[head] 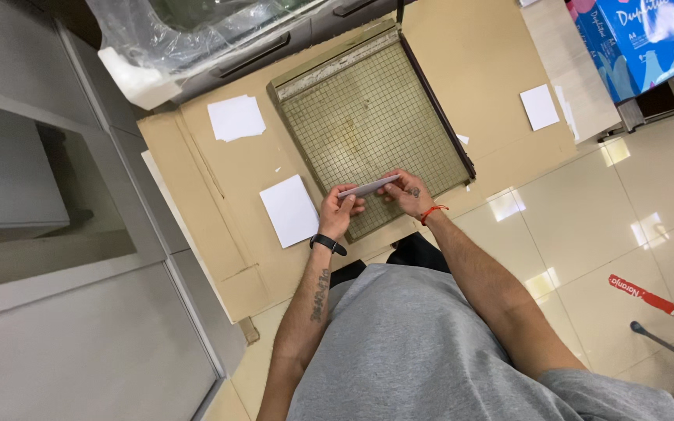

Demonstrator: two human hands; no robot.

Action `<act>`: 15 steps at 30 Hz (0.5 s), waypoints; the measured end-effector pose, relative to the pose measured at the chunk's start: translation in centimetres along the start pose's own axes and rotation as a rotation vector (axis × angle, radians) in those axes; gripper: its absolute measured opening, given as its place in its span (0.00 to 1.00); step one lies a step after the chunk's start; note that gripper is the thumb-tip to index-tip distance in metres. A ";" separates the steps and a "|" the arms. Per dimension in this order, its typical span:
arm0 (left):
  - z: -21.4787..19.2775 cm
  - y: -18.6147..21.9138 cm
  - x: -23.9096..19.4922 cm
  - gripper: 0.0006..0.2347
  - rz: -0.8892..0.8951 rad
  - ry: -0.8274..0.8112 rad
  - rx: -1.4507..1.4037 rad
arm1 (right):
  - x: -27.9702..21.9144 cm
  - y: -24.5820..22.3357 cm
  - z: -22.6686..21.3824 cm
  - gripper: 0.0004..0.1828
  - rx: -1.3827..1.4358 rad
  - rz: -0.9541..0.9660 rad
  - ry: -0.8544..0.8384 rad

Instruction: The person repeatedly places small white paper sheets onto a paper cutter, aligns them, and uses the cutter's blade to trim the paper. The cut pieces are set aside on the counter.

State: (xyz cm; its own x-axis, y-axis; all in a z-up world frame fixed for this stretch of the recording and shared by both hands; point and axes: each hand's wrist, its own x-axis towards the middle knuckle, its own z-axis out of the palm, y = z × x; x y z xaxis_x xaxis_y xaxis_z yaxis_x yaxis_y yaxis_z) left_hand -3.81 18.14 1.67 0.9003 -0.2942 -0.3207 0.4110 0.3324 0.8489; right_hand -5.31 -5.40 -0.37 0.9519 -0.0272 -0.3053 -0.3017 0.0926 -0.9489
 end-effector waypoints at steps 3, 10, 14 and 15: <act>-0.9 -2.7 1.2 0.05 -0.001 0.001 -0.027 | 0.0 -0.6 0.1 0.10 0.009 0.002 -0.008; -0.7 -3.1 2.1 0.09 -0.058 -0.005 -0.044 | 1.4 0.9 -0.2 0.12 0.041 0.005 -0.006; -1.1 -3.0 2.0 0.10 -0.040 -0.010 -0.077 | 1.5 0.7 -1.1 0.14 -0.025 -0.046 -0.002; -1.1 -2.8 1.8 0.12 -0.018 -0.018 -0.089 | 1.4 0.5 -1.5 0.15 -0.086 -0.087 0.000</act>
State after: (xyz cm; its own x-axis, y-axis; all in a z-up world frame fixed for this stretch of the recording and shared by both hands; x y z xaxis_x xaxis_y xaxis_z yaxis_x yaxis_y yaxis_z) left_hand -3.16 17.69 -1.71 0.8906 -0.3161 -0.3271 0.4384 0.4050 0.8023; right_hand -4.23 -6.92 -1.34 0.9747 -0.0314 -0.2214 -0.2214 0.0037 -0.9752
